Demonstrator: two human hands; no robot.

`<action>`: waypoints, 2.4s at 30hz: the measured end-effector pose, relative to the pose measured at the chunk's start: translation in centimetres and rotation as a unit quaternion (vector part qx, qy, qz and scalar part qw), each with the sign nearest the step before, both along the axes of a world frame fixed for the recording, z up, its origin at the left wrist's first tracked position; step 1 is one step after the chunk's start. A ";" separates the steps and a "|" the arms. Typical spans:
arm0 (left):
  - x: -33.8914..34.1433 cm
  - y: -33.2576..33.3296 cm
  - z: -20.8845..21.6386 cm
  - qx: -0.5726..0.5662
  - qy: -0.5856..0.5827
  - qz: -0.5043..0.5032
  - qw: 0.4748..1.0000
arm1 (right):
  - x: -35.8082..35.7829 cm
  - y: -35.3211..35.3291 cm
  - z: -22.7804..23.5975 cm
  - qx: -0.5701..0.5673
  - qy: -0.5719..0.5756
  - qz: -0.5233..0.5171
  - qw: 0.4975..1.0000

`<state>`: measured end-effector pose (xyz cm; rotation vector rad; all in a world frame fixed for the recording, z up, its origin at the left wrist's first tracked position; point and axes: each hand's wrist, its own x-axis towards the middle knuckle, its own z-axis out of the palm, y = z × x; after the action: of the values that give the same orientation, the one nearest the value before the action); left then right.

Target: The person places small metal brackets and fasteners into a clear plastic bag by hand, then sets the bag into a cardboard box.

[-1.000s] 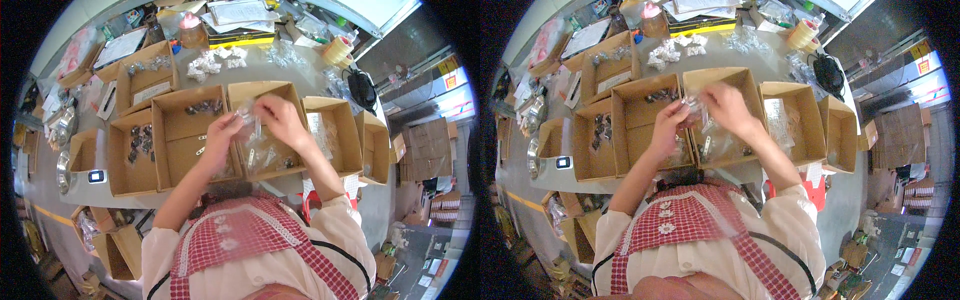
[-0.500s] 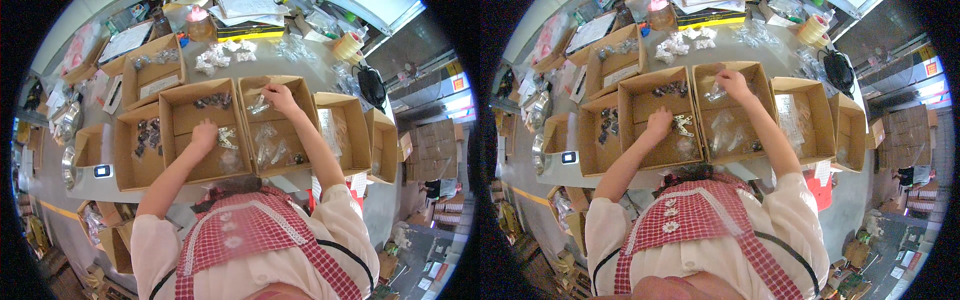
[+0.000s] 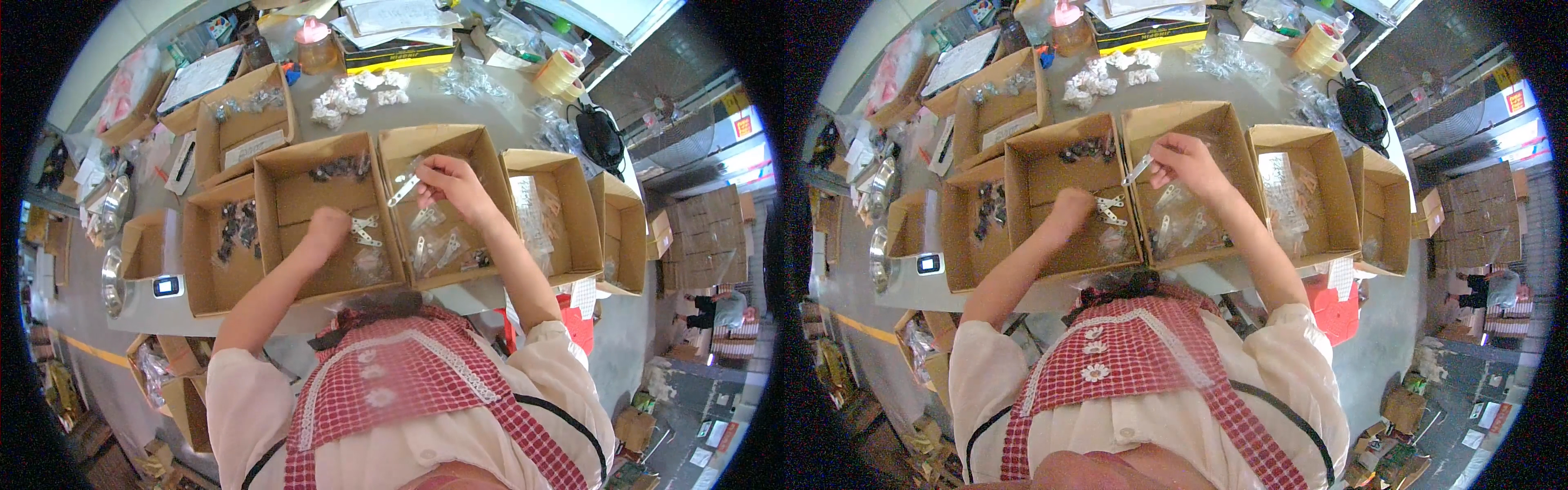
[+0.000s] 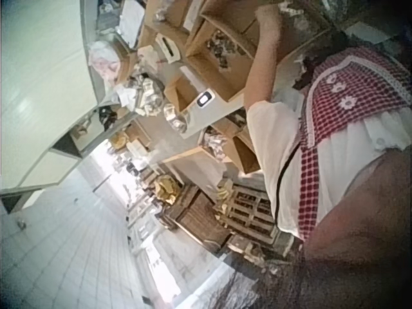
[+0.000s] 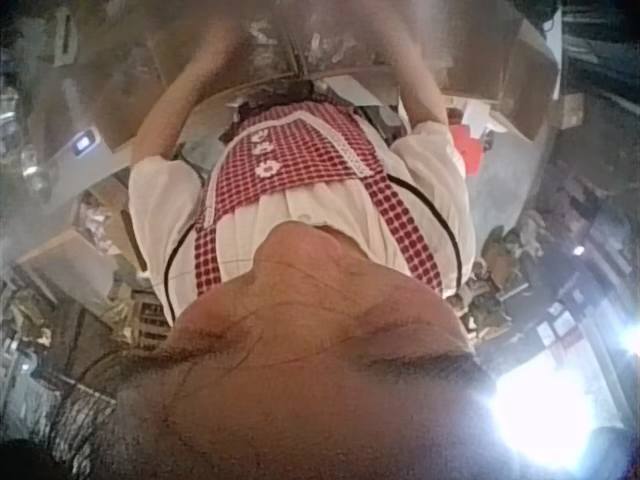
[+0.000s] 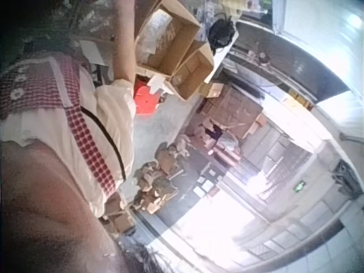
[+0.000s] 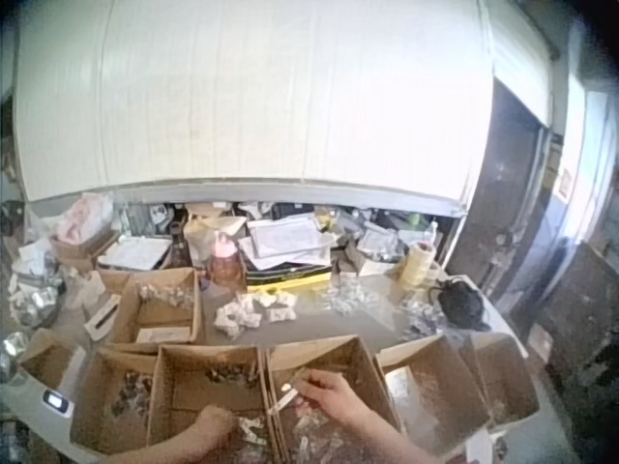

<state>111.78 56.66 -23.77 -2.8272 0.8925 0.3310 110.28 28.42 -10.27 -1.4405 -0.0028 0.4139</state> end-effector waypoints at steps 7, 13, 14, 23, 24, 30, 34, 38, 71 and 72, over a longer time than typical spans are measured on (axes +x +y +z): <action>-3.4 -1.0 13.3 -0.555 0.290 0.225 0.747 | -2.7 1.4 2.6 0.015 -0.085 0.059 0.995; -6.4 -2.2 15.9 -0.648 0.352 0.188 0.649 | -3.3 2.6 5.3 0.011 -0.071 0.070 0.995; -6.7 -2.3 16.3 -0.652 0.361 0.190 0.639 | -3.3 2.5 5.2 0.018 -0.073 0.059 0.995; -7.0 -2.1 17.5 -0.648 0.453 0.194 0.581 | -4.5 0.8 6.6 0.130 -0.081 0.042 0.987; -7.1 -2.1 17.7 -0.642 0.457 0.192 0.585 | -4.6 0.8 6.6 0.120 -0.095 0.046 0.987; -7.1 -2.3 17.6 -0.650 0.466 0.182 0.572 | -4.7 -0.3 6.4 0.070 -0.097 0.074 0.990; -7.3 -2.4 17.4 -0.650 0.468 0.185 0.569 | -5.2 -0.4 6.2 0.088 -0.131 0.091 0.983; -7.2 -2.2 17.2 -0.653 0.472 0.179 0.564 | -5.2 -0.8 6.1 0.077 -0.142 0.127 0.979; -9.0 -4.7 14.5 -0.676 0.518 0.239 0.467 | -5.4 0.8 3.6 -0.018 -0.068 0.068 0.995; -9.0 -4.7 14.3 -0.673 0.536 0.248 0.445 | -5.6 1.0 3.6 -0.013 -0.063 0.070 0.995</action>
<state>102.82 51.93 -9.51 -3.9296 0.1192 3.0175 104.68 29.39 -6.67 -1.4942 -0.2019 0.4385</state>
